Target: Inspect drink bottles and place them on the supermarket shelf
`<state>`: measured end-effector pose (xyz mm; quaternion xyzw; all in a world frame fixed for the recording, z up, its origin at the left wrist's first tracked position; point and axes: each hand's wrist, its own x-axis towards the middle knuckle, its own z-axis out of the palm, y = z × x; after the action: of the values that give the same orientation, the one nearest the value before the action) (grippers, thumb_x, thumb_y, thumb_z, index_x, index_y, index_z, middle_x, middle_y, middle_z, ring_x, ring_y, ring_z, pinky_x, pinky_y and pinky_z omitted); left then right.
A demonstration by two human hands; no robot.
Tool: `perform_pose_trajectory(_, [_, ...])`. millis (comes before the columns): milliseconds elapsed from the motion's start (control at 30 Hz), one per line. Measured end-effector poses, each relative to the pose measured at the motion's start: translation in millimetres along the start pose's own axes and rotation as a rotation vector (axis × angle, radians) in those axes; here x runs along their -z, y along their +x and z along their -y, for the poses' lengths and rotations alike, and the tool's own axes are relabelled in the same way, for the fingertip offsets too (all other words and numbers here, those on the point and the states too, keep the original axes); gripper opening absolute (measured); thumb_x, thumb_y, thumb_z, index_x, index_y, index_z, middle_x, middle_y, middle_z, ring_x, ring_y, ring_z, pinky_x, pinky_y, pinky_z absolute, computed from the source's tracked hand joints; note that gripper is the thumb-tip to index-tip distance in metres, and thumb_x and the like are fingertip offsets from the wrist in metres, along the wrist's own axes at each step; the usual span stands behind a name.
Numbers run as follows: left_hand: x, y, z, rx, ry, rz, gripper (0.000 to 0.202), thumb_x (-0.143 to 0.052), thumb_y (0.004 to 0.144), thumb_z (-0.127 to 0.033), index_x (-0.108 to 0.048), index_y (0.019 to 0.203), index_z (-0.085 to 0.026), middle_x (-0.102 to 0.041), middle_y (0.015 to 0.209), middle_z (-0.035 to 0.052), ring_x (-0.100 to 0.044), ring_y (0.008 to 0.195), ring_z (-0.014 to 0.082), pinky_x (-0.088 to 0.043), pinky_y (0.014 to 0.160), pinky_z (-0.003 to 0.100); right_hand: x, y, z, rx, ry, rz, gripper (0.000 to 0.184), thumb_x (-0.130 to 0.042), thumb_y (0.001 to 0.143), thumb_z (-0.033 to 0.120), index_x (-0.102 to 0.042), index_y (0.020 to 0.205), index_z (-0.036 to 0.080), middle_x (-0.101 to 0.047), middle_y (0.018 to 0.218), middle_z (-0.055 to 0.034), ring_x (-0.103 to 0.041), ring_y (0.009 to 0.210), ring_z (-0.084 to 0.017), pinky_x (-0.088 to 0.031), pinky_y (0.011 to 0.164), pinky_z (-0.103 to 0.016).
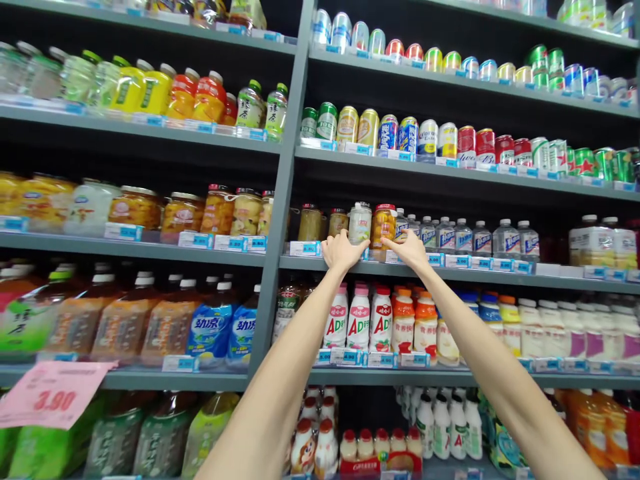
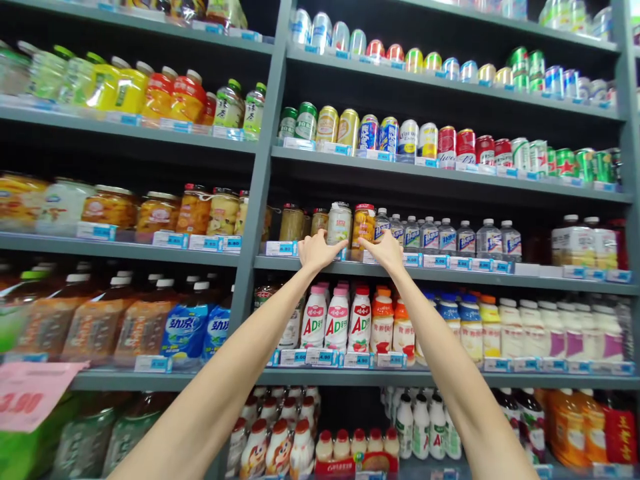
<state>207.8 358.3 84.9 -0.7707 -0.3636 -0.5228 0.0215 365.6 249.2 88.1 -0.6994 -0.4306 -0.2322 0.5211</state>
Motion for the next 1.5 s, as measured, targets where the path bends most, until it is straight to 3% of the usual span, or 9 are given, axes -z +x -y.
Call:
perform_pose_trajectory(200, [-3.5, -1, 1, -0.006, 0.000, -0.041, 0.070, -0.056, 0.090, -0.070, -0.062, 0.130, -0.013, -0.072, 0.126, 0.0182, -0.057, 0.124, 0.0374, -0.040, 0.107, 0.046, -9, 0, 9, -0.049, -0.062, -0.047, 0.087, -0.077, 0.072, 0.069, -0.052, 0.136, 0.016, -0.072, 0.127, -0.0176, -0.061, 0.131, -0.037, -0.042, 0.111, -0.052])
perform_pose_trajectory(533, [-5.4, -2, 1, -0.004, -0.010, -0.050, 0.068, -0.058, 0.087, -0.074, -0.064, 0.126, -0.018, -0.072, 0.124, 0.0166, -0.056, 0.124, 0.0387, -0.040, 0.106, 0.046, -11, 1, 4, -0.038, -0.052, -0.075, 0.083, -0.076, 0.071, 0.069, -0.051, 0.130, 0.016, -0.074, 0.115, -0.0180, -0.065, 0.122, -0.039, -0.043, 0.108, -0.054])
perform_pose_trajectory(900, [-4.8, -4, 0, -0.008, -0.001, -0.057, 0.072, -0.058, 0.089, -0.072, -0.065, 0.129, -0.012, -0.072, 0.124, 0.0195, -0.054, 0.126, 0.0389, -0.039, 0.108, 0.046, -11, 2, 2, -0.053, -0.092, -0.051, 0.088, -0.073, 0.072, 0.072, -0.047, 0.132, 0.013, -0.072, 0.117, -0.0220, -0.065, 0.120, -0.040, -0.041, 0.108, -0.053])
perform_pose_trajectory(1033, [-0.1, -10, 4, -0.034, -0.079, -0.068, 0.075, -0.064, 0.090, -0.065, -0.054, 0.141, -0.010, -0.063, 0.139, 0.0205, -0.049, 0.134, 0.0365, -0.037, 0.114, 0.045, -11, 1, 0, -0.050, -0.039, -0.006, 0.091, -0.075, 0.072, 0.071, -0.046, 0.135, 0.012, -0.071, 0.117, -0.0202, -0.061, 0.126, -0.039, -0.038, 0.113, -0.054])
perform_pose_trajectory(1100, [11.6, -21, 13, -0.130, -0.114, -0.135, 0.077, -0.069, 0.090, -0.056, -0.046, 0.148, -0.011, -0.054, 0.150, 0.0187, -0.045, 0.139, 0.0330, -0.035, 0.118, 0.043, -4, -1, 0, -0.014, 0.059, -0.020, 0.090, -0.075, 0.072, 0.070, -0.045, 0.136, 0.014, -0.069, 0.120, -0.0179, -0.059, 0.128, -0.036, -0.040, 0.113, -0.053])
perform_pose_trajectory(1233, [68.1, -86, 70, -0.623, -0.065, -0.231, 0.053, -0.060, 0.098, -0.035, -0.048, 0.146, -0.015, -0.058, 0.146, 0.0164, -0.048, 0.139, 0.0287, -0.035, 0.121, 0.044, 38, -27, -7, 0.190, 0.235, -0.266, 0.071, -0.066, 0.082, 0.063, -0.048, 0.134, 0.018, -0.063, 0.129, -0.0158, -0.058, 0.125, -0.030, -0.045, 0.111, -0.048])
perform_pose_trajectory(1333, [122.9, -182, 159, -0.995, 0.092, -0.020, 0.040, -0.054, 0.099, -0.020, -0.058, 0.138, -0.026, -0.074, 0.123, 0.0073, -0.065, 0.119, 0.0266, -0.050, 0.106, 0.042, 87, -86, -37, 0.419, 0.244, -0.350, 0.054, -0.061, 0.089, 0.057, -0.052, 0.130, 0.024, -0.066, 0.123, -0.0118, -0.064, 0.116, -0.028, -0.050, 0.106, -0.048])
perform_pose_trajectory(1400, [150.2, -263, 233, -0.960, 0.132, 0.105, 0.051, -0.051, 0.094, -0.013, -0.059, 0.140, -0.034, -0.078, 0.110, 0.0008, -0.073, 0.102, 0.0247, -0.058, 0.096, 0.040, 115, -143, -75, 0.483, 0.156, -0.296, 0.042, -0.063, 0.090, 0.051, -0.055, 0.125, 0.029, -0.070, 0.114, -0.0099, -0.067, 0.109, -0.029, -0.052, 0.101, -0.050])
perform_pose_trajectory(1500, [174.5, -391, 335, -0.632, 0.079, 0.206, 0.049, -0.055, 0.089, -0.021, -0.066, 0.131, -0.043, -0.080, 0.110, -0.0042, -0.077, 0.096, 0.0270, -0.066, 0.078, 0.037, 144, -243, -147, 0.475, -0.035, -0.074, 0.030, -0.069, 0.086, 0.045, -0.059, 0.112, 0.035, -0.074, 0.100, -0.0082, -0.071, 0.098, -0.031, -0.054, 0.094, -0.052])
